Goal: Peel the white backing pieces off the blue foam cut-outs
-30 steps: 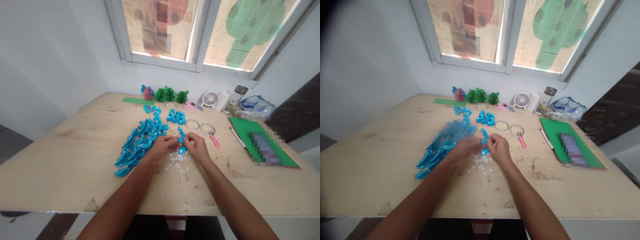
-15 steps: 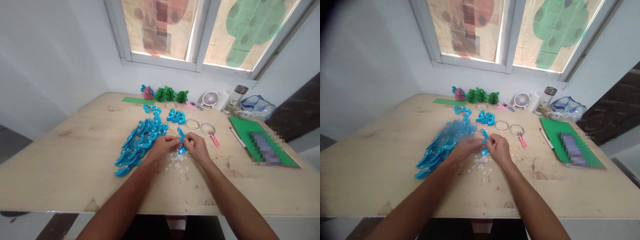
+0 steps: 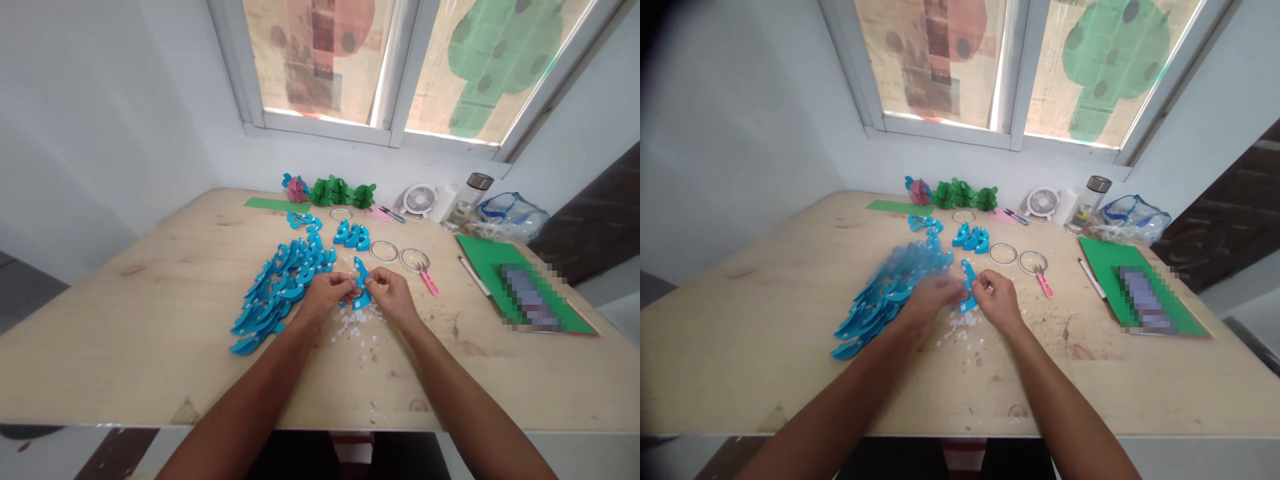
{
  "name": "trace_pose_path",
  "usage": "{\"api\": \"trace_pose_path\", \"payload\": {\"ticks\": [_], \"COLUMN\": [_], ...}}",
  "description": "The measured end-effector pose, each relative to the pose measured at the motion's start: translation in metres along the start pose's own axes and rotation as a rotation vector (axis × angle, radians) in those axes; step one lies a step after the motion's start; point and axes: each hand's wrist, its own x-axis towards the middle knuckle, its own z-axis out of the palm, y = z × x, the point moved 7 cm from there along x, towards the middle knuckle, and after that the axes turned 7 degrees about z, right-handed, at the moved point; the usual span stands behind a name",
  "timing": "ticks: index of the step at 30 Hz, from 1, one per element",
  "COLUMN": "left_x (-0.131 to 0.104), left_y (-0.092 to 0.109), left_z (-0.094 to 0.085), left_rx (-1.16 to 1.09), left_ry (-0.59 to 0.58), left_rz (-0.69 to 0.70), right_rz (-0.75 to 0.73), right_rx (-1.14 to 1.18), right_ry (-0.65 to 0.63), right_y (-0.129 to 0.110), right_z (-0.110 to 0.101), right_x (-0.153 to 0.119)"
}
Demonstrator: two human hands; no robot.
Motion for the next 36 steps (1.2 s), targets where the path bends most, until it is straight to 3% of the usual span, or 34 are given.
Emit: {"api": "trace_pose_path", "payload": {"ticks": [7,16,24,36], "left_x": [-0.002,-0.007,-0.006,-0.010], "left_y": [0.006,0.015,-0.003,0.012], "left_z": [0.003,0.014,0.011,0.014], "left_rx": [0.112,0.168,0.021,0.136], "left_ry": [-0.022,-0.103,-0.113,-0.116], "left_rz": [0.053,0.038,-0.043,0.024], "right_rz": [0.003,0.042,0.107,0.149], "right_rx": [0.114,0.215,0.420,0.539], "right_ry": [0.090,0.062,-0.001,0.044], "right_y": [-0.002,-0.001,0.010,0.015], "right_z": [-0.009,-0.008,0.000,0.002], "right_x": [0.001,0.002,0.003,0.004]}}
